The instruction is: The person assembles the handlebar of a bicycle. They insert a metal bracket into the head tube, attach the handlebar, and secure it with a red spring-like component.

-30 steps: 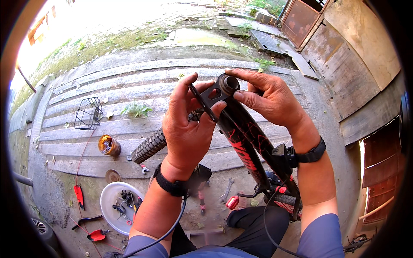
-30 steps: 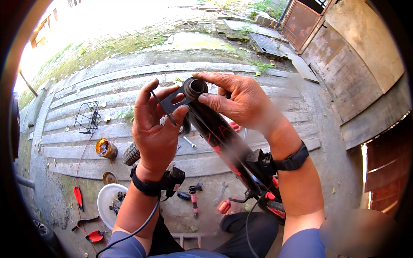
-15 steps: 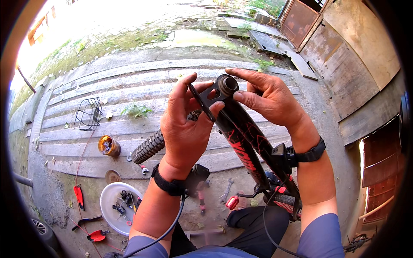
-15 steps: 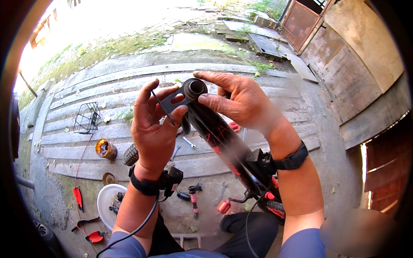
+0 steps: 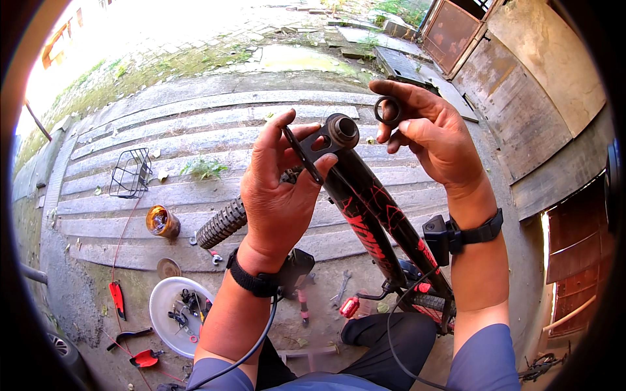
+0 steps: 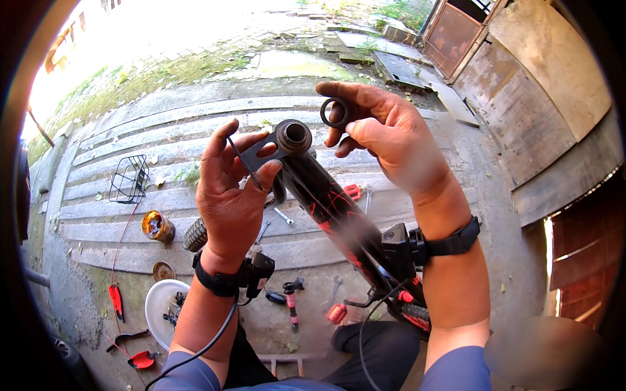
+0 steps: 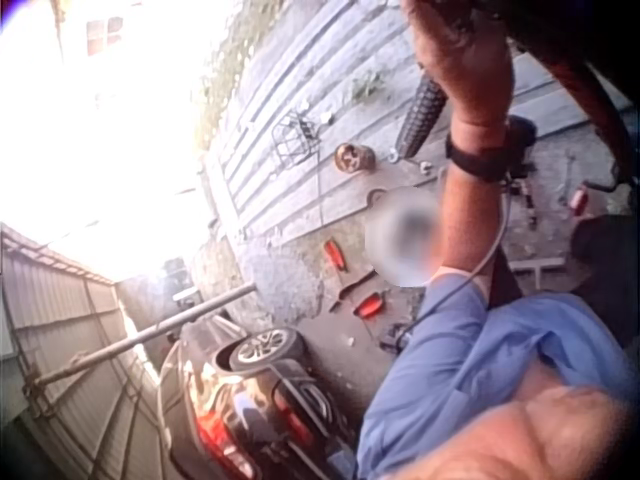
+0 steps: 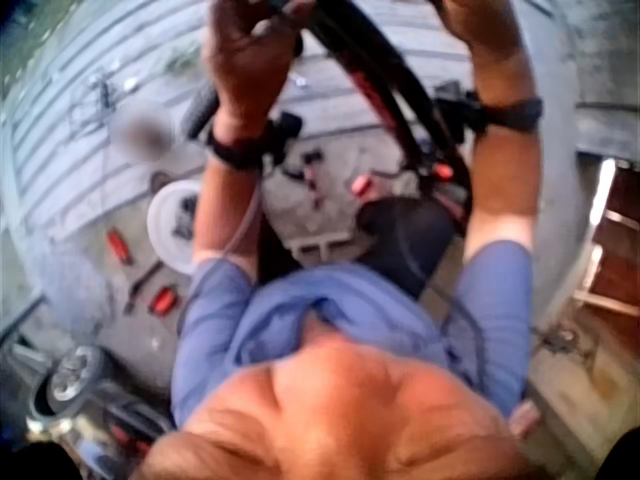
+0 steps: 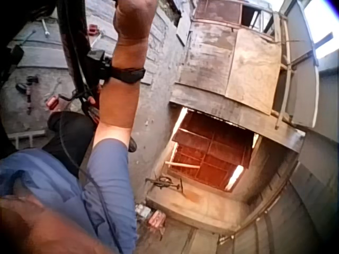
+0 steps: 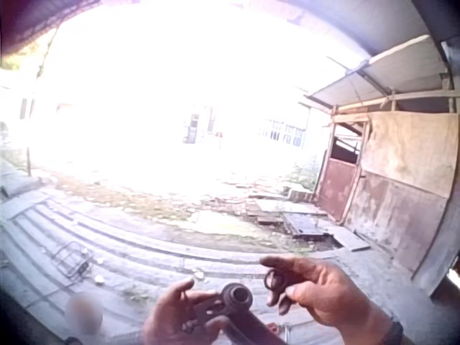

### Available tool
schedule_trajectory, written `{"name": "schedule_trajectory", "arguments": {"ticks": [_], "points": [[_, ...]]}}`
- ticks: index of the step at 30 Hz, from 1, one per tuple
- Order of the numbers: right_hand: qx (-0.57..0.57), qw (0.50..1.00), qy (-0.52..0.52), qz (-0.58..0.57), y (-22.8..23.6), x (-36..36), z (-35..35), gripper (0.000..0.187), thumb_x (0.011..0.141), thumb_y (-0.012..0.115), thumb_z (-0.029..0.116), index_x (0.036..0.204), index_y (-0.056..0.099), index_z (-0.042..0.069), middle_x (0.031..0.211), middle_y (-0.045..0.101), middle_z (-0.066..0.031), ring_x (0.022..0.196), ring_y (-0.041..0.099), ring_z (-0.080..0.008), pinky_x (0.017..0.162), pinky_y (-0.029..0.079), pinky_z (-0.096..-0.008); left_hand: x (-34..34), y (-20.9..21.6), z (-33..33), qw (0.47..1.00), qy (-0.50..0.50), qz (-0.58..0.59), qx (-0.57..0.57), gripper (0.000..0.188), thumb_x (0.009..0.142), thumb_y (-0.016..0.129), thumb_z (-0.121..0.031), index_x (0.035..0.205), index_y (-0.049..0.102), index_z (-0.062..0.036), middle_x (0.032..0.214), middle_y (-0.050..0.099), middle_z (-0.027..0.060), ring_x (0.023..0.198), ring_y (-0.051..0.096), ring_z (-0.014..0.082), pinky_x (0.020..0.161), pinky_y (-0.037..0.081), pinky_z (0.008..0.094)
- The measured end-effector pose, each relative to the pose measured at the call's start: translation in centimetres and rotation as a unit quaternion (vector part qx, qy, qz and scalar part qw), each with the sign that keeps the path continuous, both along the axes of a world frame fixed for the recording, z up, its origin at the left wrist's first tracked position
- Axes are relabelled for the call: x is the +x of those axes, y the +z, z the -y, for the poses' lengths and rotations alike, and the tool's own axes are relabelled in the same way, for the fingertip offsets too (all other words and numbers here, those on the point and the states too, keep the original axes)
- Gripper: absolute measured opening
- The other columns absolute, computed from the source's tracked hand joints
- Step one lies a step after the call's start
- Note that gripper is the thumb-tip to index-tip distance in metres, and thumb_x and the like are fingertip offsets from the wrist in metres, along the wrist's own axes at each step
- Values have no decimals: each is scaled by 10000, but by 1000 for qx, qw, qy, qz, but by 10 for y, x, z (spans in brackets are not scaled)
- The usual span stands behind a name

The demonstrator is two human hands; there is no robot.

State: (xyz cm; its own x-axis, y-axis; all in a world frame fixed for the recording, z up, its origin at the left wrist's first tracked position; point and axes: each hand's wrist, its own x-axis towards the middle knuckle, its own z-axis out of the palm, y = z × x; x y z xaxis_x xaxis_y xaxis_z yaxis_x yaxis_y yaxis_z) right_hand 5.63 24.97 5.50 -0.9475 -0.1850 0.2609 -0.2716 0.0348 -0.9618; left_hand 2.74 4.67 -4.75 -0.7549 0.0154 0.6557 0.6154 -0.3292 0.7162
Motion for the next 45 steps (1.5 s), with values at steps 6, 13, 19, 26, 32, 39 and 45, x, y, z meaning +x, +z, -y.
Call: {"name": "schedule_trajectory", "arguments": {"ticks": [6,13,19,26,32,39,45], "points": [[42,999,11,-10,-3,-2,2,389,929,565,23,1315,538,-14,1064,627,-76,960,659,-165,830,556,-281,0,0,1,1000,9,-4,-4,643,830,741,23,1380,408,-11,1153,660,143,1046,674,197,860,547,300],[65,997,5,-29,-3,-3,8,397,912,647,73,1291,558,-4,1092,645,-65,951,646,-124,740,529,-231,1,-1,3,999,-15,23,-19,694,851,753,-63,1423,361,-25,1222,617,129,1087,635,188,915,518,298],[45,997,-22,-60,-11,-8,15,387,896,689,96,1261,589,12,1104,647,-54,958,613,-90,781,514,-216,0,-1,0,1000,9,3,3,647,821,747,26,1379,420,-18,1149,667,133,1031,678,188,848,551,291],[36,992,-62,-99,-30,-14,29,348,872,680,73,1211,615,26,1095,652,-61,962,610,-92,828,506,-236,-1,-2,-1,1000,11,8,9,656,811,754,29,1381,431,-17,1149,670,132,1019,680,183,833,557,285],[138,975,-121,-122,-33,-10,28,330,823,709,110,1137,636,38,1060,669,-39,952,616,-81,729,469,-225,0,-2,-1,1000,13,8,8,659,814,756,17,1384,429,-17,1141,673,133,1002,685,181,820,560,284],[211,955,-123,-165,-32,-12,25,337,791,714,107,1121,657,72,1058,666,-29,980,618,-110,732,472,-246,-1,-2,-1,1000,19,1,1,658,818,756,6,1387,427,-17,1148,669,138,1000,686,185,820,560,284],[259,937,-113,-205,-26,-11,26,371,775,717,100,1143,671,70,1073,642,-44,968,608,-127,736,475,-255,-1,-2,-2,1000,8,8,15,661,816,751,21,1389,424,-14,1151,667,137,1000,682,179,821,558,280]]}}
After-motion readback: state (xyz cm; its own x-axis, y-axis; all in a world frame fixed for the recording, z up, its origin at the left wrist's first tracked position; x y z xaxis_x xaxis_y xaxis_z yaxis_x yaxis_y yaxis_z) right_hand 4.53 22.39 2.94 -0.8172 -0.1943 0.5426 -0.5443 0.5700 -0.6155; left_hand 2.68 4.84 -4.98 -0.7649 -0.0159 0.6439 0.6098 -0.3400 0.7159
